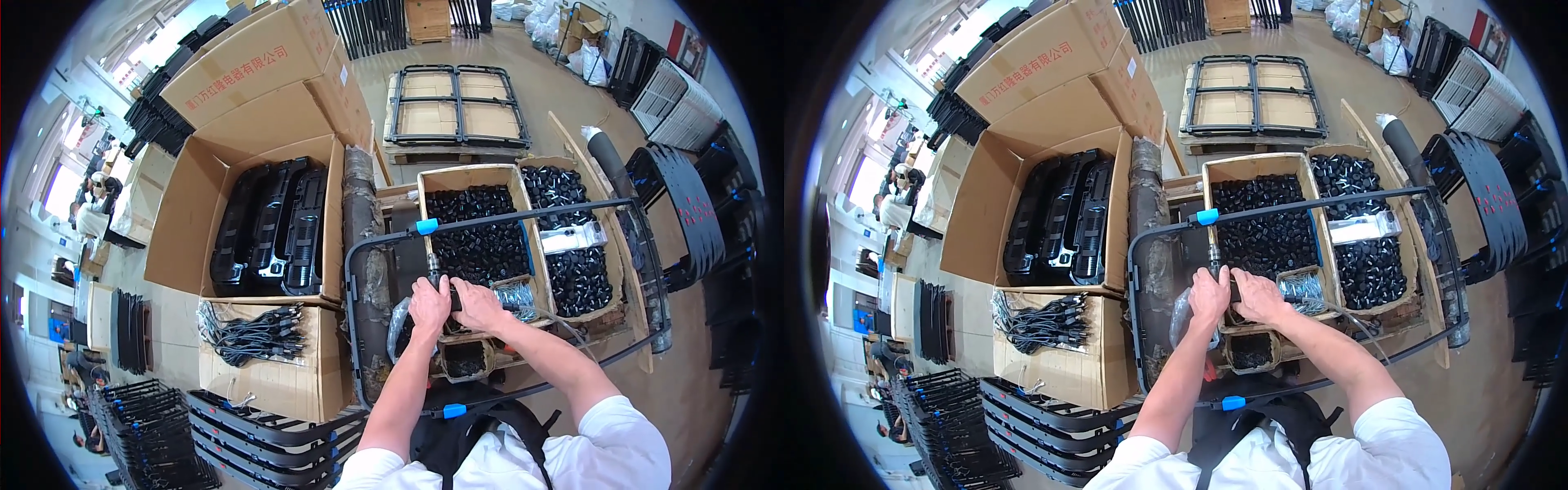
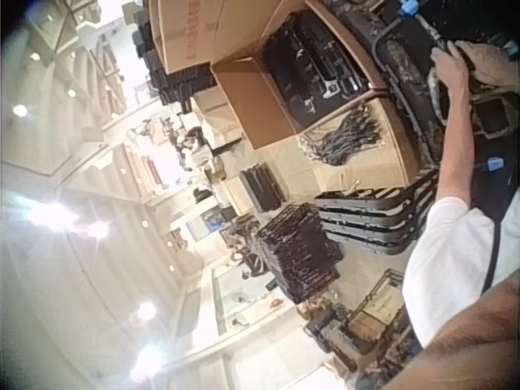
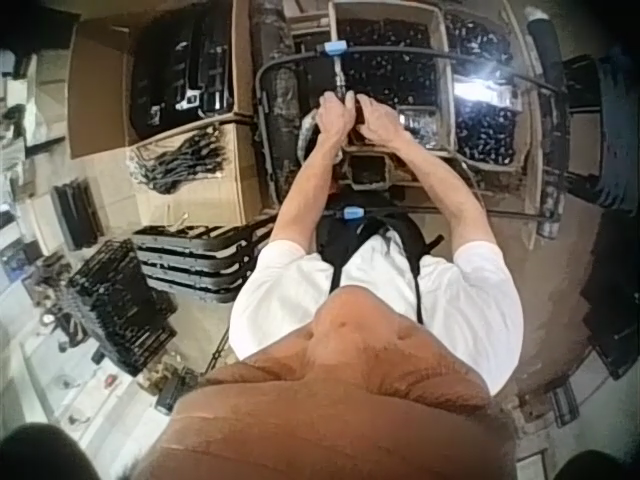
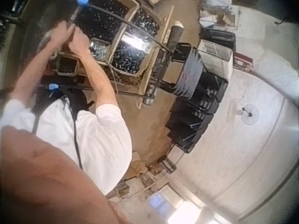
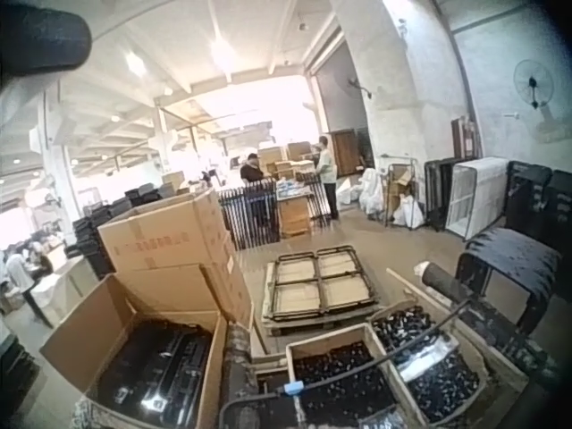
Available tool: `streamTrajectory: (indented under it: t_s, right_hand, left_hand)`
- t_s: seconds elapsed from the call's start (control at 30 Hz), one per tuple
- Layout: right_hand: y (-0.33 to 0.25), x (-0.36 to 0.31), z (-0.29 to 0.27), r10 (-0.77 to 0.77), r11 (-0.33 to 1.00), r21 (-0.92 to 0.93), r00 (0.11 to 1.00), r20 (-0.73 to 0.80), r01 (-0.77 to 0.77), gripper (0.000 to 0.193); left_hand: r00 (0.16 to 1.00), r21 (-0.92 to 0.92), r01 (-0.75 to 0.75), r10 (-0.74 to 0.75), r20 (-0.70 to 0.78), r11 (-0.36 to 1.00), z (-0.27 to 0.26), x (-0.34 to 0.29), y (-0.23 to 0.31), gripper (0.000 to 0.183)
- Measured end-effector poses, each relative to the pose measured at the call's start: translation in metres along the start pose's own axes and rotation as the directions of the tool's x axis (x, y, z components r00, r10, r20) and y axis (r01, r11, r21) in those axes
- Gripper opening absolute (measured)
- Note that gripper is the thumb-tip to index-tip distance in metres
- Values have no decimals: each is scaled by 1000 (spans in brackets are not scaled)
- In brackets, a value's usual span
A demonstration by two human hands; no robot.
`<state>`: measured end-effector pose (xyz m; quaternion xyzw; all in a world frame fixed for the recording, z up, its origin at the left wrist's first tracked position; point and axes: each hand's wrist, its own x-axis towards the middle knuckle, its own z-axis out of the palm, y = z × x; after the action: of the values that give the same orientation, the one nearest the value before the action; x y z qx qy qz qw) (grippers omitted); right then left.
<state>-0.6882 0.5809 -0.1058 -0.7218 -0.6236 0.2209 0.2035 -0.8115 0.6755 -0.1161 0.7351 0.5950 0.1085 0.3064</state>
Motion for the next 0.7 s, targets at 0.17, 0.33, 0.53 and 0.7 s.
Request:
streamTrajectory:
  t_s: [0.17,0.33,0.53,0.7]
  right_hand:
    - [2,1,-3,-20,1000,-2,1000,-7,20,77]
    - [-1,3,-6,5,1000,6,1000,23,-5,77]
    - [3,4,-1,-5,1000,-7,1000,-8,5,76]
    - [4,7,-13,-33,999,-18,999,-14,33,77]
  left_hand:
    - [999,3,-48,48,-5,999,-1,2,0,60]
    - [999,5,-45,45,-6,999,0,4,-3,59]
    - [999,14,-46,46,-22,999,3,5,-2,59]
    - [999,5,-34,34,-8,999,4,9,5,59]
